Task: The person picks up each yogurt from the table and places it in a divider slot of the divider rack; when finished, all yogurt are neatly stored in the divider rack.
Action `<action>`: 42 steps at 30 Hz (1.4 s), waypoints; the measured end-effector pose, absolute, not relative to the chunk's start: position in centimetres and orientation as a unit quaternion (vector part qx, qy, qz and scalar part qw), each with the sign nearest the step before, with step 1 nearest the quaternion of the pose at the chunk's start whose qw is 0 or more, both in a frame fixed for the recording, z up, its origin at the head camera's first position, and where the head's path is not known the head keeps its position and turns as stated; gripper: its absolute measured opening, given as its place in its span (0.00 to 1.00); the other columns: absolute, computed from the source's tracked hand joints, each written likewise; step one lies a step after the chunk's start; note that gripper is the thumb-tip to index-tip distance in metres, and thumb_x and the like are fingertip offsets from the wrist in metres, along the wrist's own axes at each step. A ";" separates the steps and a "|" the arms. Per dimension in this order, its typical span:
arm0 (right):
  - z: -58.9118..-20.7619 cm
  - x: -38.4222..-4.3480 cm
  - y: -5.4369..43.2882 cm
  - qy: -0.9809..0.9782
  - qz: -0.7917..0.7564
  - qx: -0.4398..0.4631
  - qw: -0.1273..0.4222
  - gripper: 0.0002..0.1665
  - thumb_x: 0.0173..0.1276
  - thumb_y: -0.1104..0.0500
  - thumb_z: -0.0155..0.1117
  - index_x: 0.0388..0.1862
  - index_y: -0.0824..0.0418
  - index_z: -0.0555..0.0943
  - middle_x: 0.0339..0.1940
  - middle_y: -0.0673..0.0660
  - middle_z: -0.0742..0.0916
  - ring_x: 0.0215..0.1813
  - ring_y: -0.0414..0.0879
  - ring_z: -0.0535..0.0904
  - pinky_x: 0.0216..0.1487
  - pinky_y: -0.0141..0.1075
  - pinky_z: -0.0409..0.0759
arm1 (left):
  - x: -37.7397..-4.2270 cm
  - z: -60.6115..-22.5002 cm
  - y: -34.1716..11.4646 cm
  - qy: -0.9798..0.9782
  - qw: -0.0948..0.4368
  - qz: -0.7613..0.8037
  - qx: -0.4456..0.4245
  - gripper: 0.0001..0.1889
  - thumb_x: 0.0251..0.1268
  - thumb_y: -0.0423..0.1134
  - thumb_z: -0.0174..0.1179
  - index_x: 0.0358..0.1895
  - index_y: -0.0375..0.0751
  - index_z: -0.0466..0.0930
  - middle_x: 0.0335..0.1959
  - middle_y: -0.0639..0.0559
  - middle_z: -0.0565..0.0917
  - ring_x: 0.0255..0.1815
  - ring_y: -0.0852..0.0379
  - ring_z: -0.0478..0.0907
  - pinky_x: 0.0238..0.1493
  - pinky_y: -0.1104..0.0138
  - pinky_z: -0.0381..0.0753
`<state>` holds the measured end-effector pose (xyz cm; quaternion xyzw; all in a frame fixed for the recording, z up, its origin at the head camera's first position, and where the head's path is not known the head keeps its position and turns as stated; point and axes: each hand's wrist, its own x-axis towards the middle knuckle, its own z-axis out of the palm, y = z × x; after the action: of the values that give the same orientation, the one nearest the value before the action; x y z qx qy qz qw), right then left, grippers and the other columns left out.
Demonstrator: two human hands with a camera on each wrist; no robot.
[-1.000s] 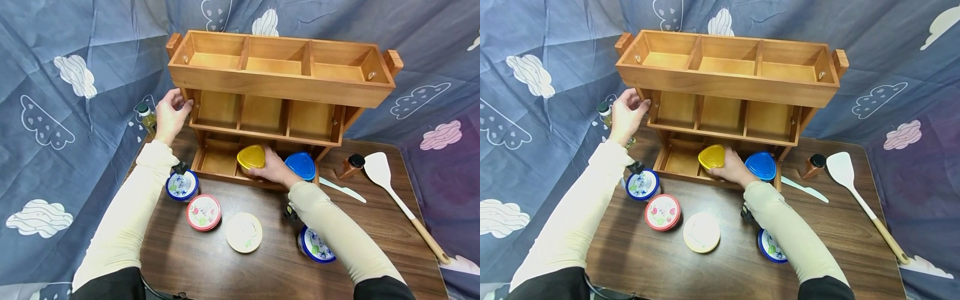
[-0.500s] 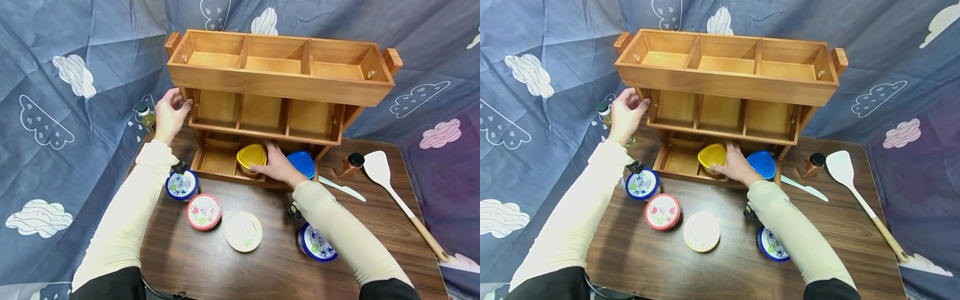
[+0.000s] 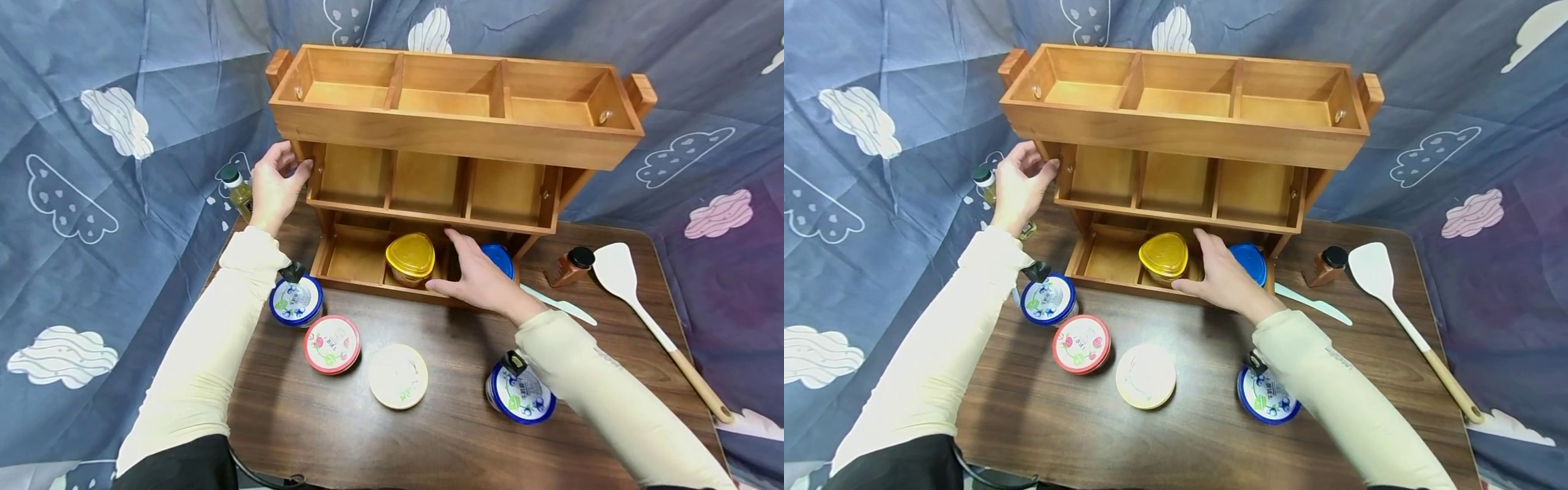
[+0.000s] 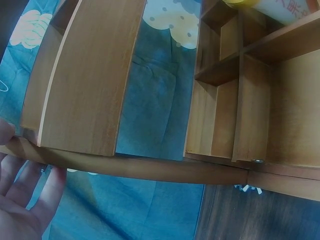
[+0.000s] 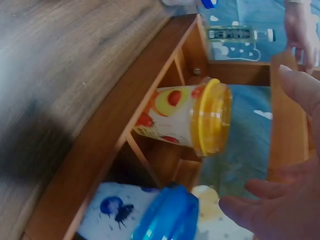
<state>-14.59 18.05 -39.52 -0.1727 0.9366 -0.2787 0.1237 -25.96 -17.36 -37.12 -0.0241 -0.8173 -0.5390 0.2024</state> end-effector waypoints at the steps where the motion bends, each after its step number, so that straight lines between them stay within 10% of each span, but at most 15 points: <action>1: -39.1 -14.2 18.3 0.937 -0.278 -0.175 0.120 0.65 0.58 0.37 0.71 0.80 0.61 0.45 0.78 0.68 0.58 0.77 0.62 0.57 0.73 0.58 0.62 | -26.0 -37.1 -17.4 -0.818 0.202 -0.538 -0.023 0.18 0.61 0.38 0.65 0.54 0.39 0.81 0.49 0.44 0.88 0.46 0.63 0.83 0.51 0.73 0.78; 25: -36.7 -3.8 26.3 0.938 -0.322 -0.105 0.066 0.62 0.60 0.44 0.73 0.82 0.52 0.44 0.79 0.66 0.58 0.74 0.70 0.58 0.62 0.69 0.63 | -25.9 -37.1 -17.4 -0.814 0.206 -0.542 -0.027 0.18 0.61 0.38 0.65 0.53 0.38 0.81 0.48 0.43 0.88 0.41 0.69 0.80 0.49 0.75 0.77; 29: -38.2 -2.0 28.4 0.930 -0.353 -0.085 0.053 0.61 0.59 0.50 0.75 0.81 0.46 0.45 0.78 0.65 0.61 0.73 0.70 0.62 0.73 0.32 0.64 | -25.8 -37.1 -17.4 -0.814 0.202 -0.544 -0.023 0.18 0.61 0.38 0.65 0.54 0.39 0.81 0.49 0.43 0.88 0.43 0.67 0.81 0.50 0.74 0.77; 32: -39.5 -1.0 29.5 0.922 -0.374 -0.090 0.040 0.60 0.59 0.55 0.75 0.81 0.45 0.47 0.77 0.65 0.64 0.73 0.64 0.63 0.60 0.09 0.54 | -25.8 -37.2 -17.4 -0.812 0.203 -0.547 -0.024 0.17 0.61 0.38 0.65 0.53 0.39 0.81 0.49 0.43 0.88 0.43 0.67 0.81 0.51 0.74 0.77; 39: -42.8 1.6 31.0 0.896 -0.433 -0.088 0.039 0.58 0.60 0.66 0.72 0.81 0.46 0.49 0.76 0.62 0.64 0.70 0.21 0.57 0.62 0.11 0.59 | -25.7 -37.1 -17.4 -0.811 0.205 -0.547 -0.031 0.17 0.61 0.38 0.65 0.53 0.38 0.81 0.49 0.43 0.88 0.43 0.68 0.81 0.51 0.74 0.77; 42: -44.2 2.6 31.3 0.890 -0.446 -0.079 0.047 0.58 0.60 0.67 0.71 0.81 0.47 0.48 0.77 0.59 0.63 0.69 0.18 0.56 0.62 0.12 0.59 | -25.7 -37.1 -17.4 -0.810 0.207 -0.548 -0.030 0.17 0.61 0.37 0.65 0.53 0.38 0.81 0.48 0.43 0.88 0.43 0.68 0.81 0.50 0.74 0.77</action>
<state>2.59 31.33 -44.16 -0.0787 0.8903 -0.4460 0.0471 -25.71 -17.43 -37.13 -0.0300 -0.8101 -0.5476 0.2070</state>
